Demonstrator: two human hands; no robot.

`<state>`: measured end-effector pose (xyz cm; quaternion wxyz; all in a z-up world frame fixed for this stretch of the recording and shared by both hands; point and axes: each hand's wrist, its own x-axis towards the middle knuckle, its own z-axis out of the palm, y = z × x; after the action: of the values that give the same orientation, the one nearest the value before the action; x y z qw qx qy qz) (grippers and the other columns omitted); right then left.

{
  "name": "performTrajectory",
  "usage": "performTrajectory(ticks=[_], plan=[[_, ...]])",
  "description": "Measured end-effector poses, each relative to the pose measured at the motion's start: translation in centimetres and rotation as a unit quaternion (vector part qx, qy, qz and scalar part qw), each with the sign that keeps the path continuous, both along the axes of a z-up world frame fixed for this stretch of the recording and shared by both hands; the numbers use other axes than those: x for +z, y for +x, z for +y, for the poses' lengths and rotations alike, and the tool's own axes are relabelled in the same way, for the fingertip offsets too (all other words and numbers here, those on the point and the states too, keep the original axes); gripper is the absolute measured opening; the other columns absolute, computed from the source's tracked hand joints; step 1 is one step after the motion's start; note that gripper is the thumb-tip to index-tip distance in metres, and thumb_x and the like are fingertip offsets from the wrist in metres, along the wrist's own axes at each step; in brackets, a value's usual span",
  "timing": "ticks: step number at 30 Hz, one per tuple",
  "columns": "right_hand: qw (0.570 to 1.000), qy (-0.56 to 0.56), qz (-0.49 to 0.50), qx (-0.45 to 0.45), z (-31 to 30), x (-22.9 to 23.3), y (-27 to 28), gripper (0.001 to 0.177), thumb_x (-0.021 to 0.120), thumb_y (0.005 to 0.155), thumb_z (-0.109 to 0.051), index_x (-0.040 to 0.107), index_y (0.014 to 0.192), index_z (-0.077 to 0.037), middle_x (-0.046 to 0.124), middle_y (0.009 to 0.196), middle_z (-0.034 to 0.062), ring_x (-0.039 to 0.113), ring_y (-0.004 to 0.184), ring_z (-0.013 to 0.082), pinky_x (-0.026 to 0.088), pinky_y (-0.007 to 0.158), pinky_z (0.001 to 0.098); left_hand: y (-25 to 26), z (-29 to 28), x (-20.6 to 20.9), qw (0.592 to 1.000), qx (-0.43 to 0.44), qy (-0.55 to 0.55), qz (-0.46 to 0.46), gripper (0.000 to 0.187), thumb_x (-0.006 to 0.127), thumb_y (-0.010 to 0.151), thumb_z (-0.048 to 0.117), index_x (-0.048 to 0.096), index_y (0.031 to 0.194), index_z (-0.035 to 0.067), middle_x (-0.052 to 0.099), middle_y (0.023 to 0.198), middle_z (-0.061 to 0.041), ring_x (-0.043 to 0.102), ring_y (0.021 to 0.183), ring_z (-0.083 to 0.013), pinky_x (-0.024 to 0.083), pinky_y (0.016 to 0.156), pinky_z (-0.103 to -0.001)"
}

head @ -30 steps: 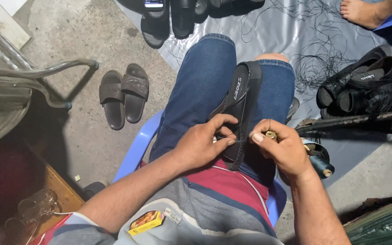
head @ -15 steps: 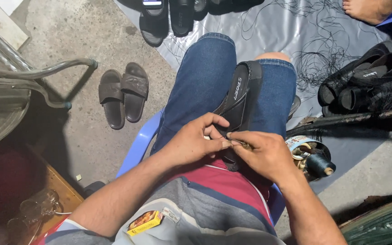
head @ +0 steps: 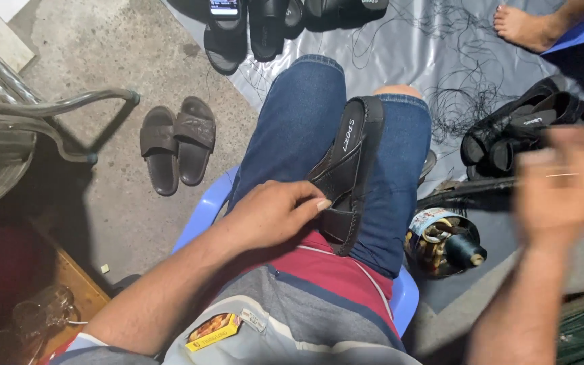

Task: Hand-stitching the upper strap of a leather sandal to its sole using a needle and thread.

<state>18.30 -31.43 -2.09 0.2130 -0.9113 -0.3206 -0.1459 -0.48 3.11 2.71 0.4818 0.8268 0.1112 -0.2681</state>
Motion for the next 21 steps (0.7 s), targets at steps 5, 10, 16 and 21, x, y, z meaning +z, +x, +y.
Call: performTrajectory(ticks=[5, 10, 16, 21], plan=[[0.968, -0.021, 0.206, 0.141, 9.7, 0.4, -7.6, 0.034, 0.068, 0.078, -0.018, 0.06, 0.111, -0.018, 0.051, 0.126, 0.0109, 0.05, 0.115, 0.0293, 0.041, 0.096, 0.0395, 0.6, -0.3, 1.3, 0.99, -0.119, 0.068, 0.032, 0.032, 0.042, 0.088, 0.035, 0.065, 0.094, 0.014, 0.068, 0.084, -0.012, 0.062, 0.08, -0.0364, 0.047, 0.066, -0.045], [0.964, 0.004, 0.232, 0.127, 12.0, 0.4, -8.7, 0.008, 0.067, 0.078, -0.025, 0.068, 0.086, -0.027, 0.062, 0.1, -0.0075, 0.063, 0.092, 0.016, 0.05, 0.076, 0.0292, 0.5, -0.7, 1.8, 0.984, -0.16, 0.075, 0.02, 0.033, 0.041, 0.089, 0.027, 0.065, 0.099, 0.006, 0.068, 0.079, -0.018, 0.067, 0.074, -0.0371, 0.053, 0.061, -0.043], [0.924, 0.066, 0.373, 0.046, 13.5, 1.2, -8.6, 0.008, 0.071, 0.073, -0.022, 0.072, 0.081, -0.025, 0.064, 0.062, 0.0002, 0.063, 0.061, 0.0182, 0.047, 0.056, 0.0295, 0.1, -0.9, 2.3, 0.984, -0.164, 0.065, 0.013, 0.031, 0.041, 0.089, 0.022, 0.064, 0.101, 0.006, 0.067, 0.08, -0.018, 0.067, 0.075, -0.0356, 0.054, 0.06, -0.043], [0.881, 0.039, 0.462, -0.089, 13.4, 1.3, -8.6, 0.01, 0.071, 0.073, -0.023, 0.073, 0.082, -0.024, 0.062, 0.059, 0.0097, 0.059, 0.057, 0.0169, 0.045, 0.054, 0.0307, -0.8, 1.1, 5.2, 0.883, -0.123, -0.406, -0.202, 0.014, 0.052, 0.091, 0.016, 0.065, 0.096, 0.014, 0.032, 0.145, -0.023, 0.04, 0.129, -0.0432, 0.032, 0.107, -0.045]])
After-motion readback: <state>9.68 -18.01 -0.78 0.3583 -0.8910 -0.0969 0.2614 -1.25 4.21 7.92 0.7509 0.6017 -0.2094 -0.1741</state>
